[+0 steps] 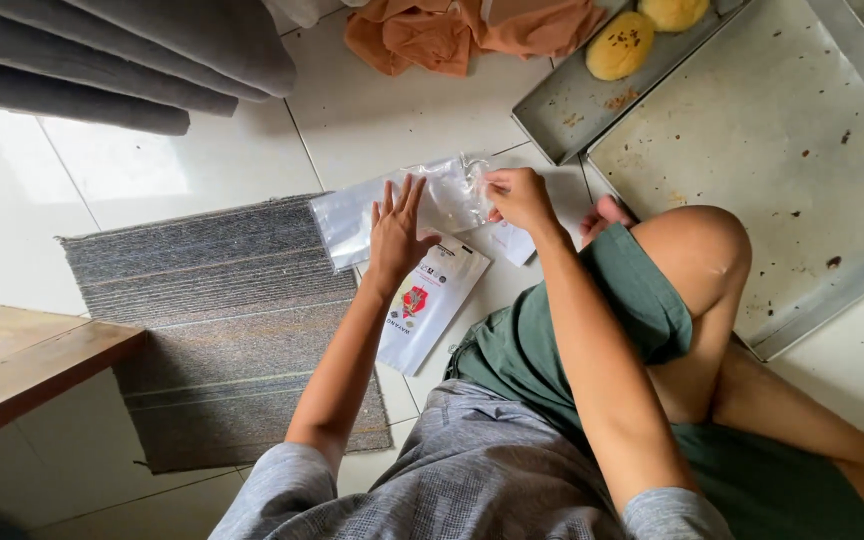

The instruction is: The person packages pastries by opening small plastic bags and placing individual baked buns inside them.

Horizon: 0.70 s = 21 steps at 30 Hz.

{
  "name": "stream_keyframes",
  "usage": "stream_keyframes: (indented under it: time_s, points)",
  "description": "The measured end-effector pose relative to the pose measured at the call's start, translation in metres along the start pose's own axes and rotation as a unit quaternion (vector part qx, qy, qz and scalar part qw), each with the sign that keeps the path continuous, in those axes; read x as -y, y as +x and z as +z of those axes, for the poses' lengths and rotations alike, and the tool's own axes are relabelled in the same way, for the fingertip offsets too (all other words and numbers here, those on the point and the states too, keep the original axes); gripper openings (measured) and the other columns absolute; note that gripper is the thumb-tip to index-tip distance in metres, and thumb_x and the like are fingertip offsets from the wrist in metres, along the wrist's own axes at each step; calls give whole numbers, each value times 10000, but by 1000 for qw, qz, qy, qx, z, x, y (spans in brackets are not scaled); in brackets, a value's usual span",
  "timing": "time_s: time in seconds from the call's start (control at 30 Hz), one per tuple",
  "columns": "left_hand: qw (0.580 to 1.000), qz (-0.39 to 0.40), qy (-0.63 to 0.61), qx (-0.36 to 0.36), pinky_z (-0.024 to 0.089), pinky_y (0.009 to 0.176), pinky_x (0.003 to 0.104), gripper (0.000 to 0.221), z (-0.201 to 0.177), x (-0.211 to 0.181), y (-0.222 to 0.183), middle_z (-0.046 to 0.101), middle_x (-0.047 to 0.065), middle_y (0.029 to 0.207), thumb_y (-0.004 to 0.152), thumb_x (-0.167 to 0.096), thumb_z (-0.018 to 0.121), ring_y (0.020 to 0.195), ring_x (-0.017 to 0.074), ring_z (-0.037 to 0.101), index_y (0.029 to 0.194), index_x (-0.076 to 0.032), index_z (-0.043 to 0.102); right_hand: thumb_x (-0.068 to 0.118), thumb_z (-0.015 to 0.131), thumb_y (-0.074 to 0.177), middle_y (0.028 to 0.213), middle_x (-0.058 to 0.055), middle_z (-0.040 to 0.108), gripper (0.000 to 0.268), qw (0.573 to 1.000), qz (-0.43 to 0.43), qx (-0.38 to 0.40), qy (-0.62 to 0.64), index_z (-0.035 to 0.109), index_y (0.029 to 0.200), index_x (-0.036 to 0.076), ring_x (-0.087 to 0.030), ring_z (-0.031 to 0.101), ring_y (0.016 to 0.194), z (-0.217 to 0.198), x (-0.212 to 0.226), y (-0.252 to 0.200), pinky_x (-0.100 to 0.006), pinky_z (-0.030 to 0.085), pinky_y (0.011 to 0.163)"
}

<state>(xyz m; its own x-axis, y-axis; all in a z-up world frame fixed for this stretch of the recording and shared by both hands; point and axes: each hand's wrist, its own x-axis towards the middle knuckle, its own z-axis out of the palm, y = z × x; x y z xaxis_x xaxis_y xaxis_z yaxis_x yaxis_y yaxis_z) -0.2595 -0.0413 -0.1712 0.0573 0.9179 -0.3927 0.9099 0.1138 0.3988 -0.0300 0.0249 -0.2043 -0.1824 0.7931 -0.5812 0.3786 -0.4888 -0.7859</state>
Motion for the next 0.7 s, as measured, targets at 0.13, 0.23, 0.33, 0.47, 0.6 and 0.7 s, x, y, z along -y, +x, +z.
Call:
stream_keyframes:
  time_s: [0.13,0.23,0.33,0.47,0.6,0.7]
  points:
    - [1000,7,-6,-4,294,1203,621,1106,3,2,-1,369,83,1657,734,-307,917,1533,434,259,1634,-253,277,-68,639,796,1024,-240,746,404,994,4,-53,-92,720,1179,34,-244,684,439,22,6,7,-303,605,389]
    - [1000,17,-2,-13,334,1195,592,1095,4,7,-2,400,36,1643,721,-333,916,1530,421,275,1624,-254,303,154,613,866,885,13,776,187,956,-58,-112,-266,778,933,209,-311,755,876,36,0,14,-494,632,769]
    - [999,30,-3,-13,374,1185,559,1086,5,9,-1,435,14,1623,711,-366,907,1524,414,289,1617,-251,319,126,664,832,891,13,778,177,937,-47,-126,-322,789,896,233,-303,755,894,41,-21,24,-483,634,791]
    - [999,28,-14,-11,361,1197,543,1062,3,7,-2,437,0,1621,727,-367,895,1527,413,274,1615,-251,324,139,667,842,935,-9,778,224,943,-69,-136,-297,795,992,243,-319,747,918,38,-9,6,-501,620,825]
    - [1000,20,-16,-11,335,1212,538,1051,2,6,-1,427,7,1627,742,-358,888,1530,415,265,1619,-242,319,174,643,915,909,-48,781,168,936,-88,-199,-278,780,1006,211,-355,747,867,30,7,-13,-521,611,785]
    - [999,20,-26,-13,321,1214,551,1029,-2,3,-3,428,26,1626,746,-346,890,1527,426,265,1610,-236,342,237,664,944,850,-61,773,101,924,-123,-251,-262,750,986,204,-369,740,819,14,28,-39,-543,594,733]
